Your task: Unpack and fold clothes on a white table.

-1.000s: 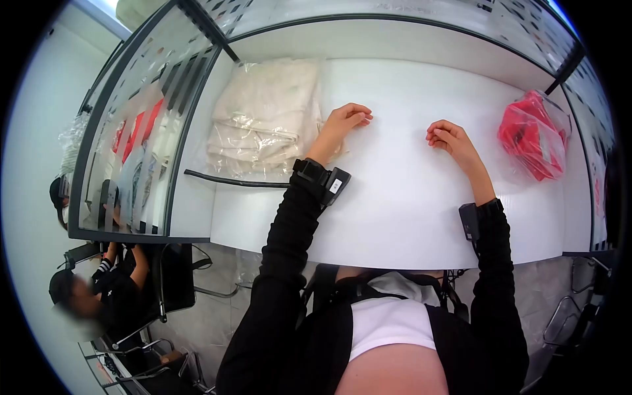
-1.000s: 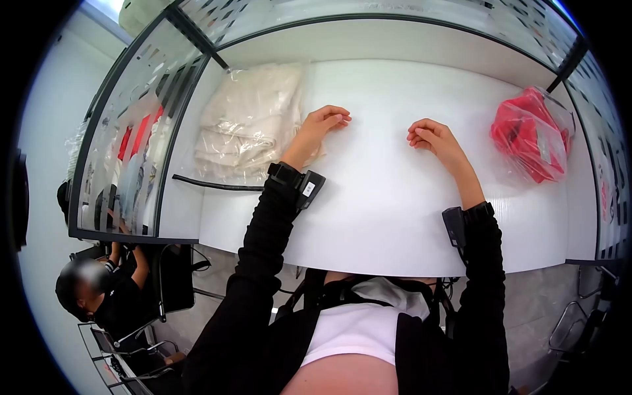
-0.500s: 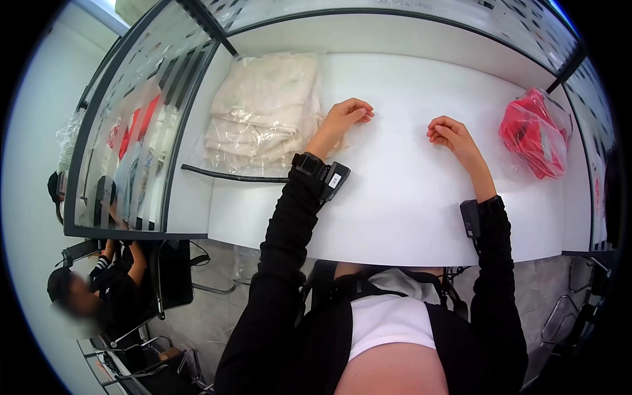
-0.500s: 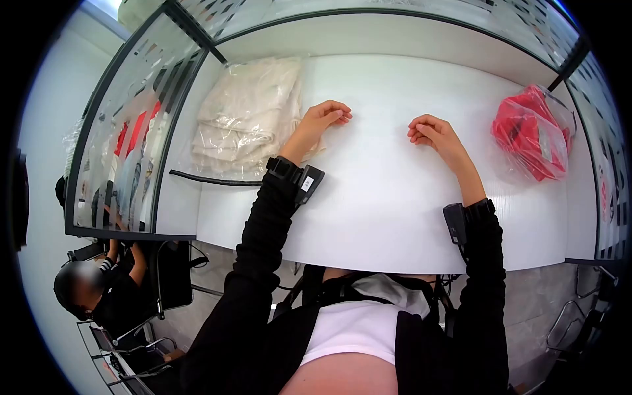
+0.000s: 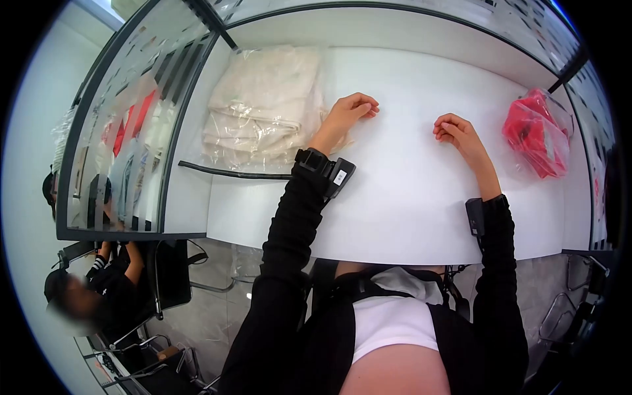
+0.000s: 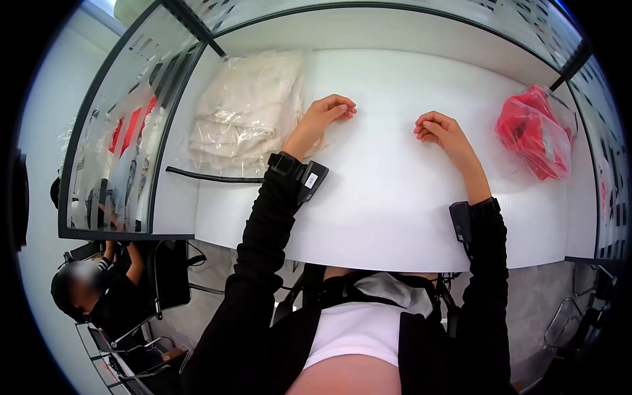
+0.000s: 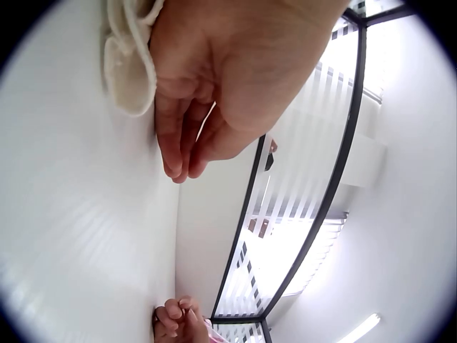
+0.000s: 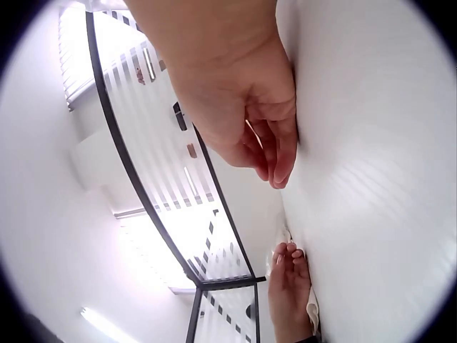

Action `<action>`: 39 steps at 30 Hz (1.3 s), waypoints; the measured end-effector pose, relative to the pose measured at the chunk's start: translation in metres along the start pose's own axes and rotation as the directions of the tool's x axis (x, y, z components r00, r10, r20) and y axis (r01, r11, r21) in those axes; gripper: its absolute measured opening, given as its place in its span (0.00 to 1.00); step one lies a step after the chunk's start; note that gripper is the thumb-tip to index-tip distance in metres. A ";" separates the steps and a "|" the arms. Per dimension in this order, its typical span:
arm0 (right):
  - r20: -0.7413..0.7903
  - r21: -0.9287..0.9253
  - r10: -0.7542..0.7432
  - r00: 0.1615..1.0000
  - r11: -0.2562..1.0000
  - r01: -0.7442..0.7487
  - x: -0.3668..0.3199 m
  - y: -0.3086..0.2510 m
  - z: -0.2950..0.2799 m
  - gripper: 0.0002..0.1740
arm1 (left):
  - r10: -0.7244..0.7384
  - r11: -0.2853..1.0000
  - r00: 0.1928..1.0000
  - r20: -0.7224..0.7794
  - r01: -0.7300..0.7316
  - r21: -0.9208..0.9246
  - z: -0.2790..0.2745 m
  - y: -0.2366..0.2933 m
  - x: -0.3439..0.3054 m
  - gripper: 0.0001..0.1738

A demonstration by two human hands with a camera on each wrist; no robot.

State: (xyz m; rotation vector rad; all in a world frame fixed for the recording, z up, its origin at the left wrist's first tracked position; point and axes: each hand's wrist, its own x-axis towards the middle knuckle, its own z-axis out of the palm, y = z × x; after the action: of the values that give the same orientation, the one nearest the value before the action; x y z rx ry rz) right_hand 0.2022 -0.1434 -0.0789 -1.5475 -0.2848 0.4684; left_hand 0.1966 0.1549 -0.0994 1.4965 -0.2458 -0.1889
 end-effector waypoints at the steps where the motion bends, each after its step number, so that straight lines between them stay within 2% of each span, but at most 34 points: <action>1: -0.006 -0.007 -0.001 1.000 1.000 0.001 0.001 0.001 0.000 0.09 | 0.010 1.000 1.000 0.000 -0.010 -0.013 -0.001 -0.002 0.001 0.10; 18: -0.068 -0.020 0.009 0.998 1.000 -0.010 -0.003 -0.004 0.005 0.08 | -0.005 0.996 0.999 -0.034 0.002 -0.086 0.002 -0.002 0.005 0.09; 39: -0.031 -0.042 -0.007 0.999 0.999 0.006 -0.001 0.000 0.001 0.08 | 0.000 0.997 1.000 -0.026 -0.002 -0.072 0.002 0.000 0.004 0.09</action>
State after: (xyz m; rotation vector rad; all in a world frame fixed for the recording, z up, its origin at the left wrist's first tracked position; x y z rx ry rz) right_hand 0.2010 -0.1428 -0.0784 -1.5928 -0.2766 0.4351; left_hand 0.2000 0.1522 -0.0992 1.4260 -0.2167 -0.1756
